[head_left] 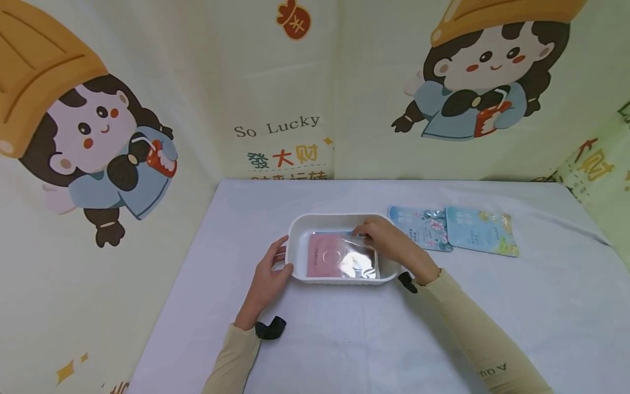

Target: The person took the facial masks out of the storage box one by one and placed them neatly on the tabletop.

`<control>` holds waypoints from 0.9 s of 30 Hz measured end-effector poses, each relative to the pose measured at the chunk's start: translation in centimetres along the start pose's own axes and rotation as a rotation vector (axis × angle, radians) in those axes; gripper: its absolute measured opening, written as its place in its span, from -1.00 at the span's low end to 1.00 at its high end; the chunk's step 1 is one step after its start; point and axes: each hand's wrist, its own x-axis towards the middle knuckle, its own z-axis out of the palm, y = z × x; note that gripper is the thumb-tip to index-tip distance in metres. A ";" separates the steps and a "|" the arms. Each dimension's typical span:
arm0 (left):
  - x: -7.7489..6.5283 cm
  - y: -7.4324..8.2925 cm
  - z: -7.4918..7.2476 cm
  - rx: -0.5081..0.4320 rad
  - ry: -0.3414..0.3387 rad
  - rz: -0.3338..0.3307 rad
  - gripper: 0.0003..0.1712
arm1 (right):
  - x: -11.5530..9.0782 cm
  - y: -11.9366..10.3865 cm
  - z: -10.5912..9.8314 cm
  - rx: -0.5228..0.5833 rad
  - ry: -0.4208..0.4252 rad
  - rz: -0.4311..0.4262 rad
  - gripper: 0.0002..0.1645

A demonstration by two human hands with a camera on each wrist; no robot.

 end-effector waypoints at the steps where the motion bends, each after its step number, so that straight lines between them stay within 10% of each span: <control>1: -0.1 0.0 0.0 -0.006 0.000 0.005 -0.30 | 0.0 0.0 -0.1 0.004 -0.002 -0.002 -0.70; 13: -0.3 0.2 0.0 0.000 0.005 0.007 -0.31 | -0.7 -0.1 -1.3 0.187 0.002 0.044 -0.67; 27: -1.2 4.5 -0.5 0.027 -0.019 0.011 -0.33 | -1.9 0.1 -2.4 0.238 0.017 -0.009 -0.65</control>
